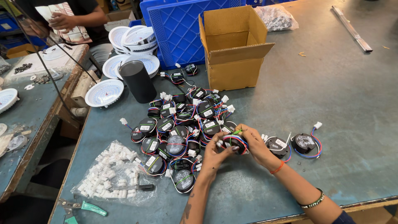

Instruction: The person repeatedly picks up small circular electronic modules with attached wires from a pile on the table, connects a white plastic connector to the wire ends, and places the assembled units into a cardboard box. The person also uses a green-handled tool to manipulate the wires or connectors during the process.

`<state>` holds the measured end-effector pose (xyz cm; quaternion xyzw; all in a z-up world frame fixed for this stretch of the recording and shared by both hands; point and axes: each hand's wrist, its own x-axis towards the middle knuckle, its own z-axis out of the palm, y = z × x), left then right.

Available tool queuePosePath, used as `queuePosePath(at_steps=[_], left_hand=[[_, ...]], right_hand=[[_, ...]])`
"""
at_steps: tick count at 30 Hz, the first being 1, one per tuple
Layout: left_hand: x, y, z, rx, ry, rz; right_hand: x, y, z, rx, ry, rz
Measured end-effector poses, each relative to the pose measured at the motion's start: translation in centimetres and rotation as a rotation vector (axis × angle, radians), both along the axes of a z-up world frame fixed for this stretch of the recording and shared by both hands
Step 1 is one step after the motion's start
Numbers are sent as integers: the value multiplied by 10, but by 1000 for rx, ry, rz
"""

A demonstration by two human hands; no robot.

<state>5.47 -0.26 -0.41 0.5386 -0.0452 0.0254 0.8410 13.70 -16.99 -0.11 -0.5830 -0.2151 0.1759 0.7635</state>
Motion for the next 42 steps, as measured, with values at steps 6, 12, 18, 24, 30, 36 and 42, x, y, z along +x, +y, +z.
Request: queuePosePath(at_steps=[6,12,18,24,30,36,42], left_hand=[[3,-7,-9,45,-40,102],[7,-13,-7,2,23,169],[5,-14,-8,-87,159,295],[12,-5,-18,71,243,319],[53,-63,-10,-25,53,63],[58,-72,20,826,-284,425],[50,4,22,1596,-321,664]], right_hand=[[-4,4,10,29,198,-122],[1,1,8,-36,-2,-216],[8,-13,8,-159,-417,-553],[52,-61,26,263,-15,-754],[58,-71,22,294,-89,-737],[60,-75,27,281,-186,-757],[53,-63,21,123,-145,-614]])
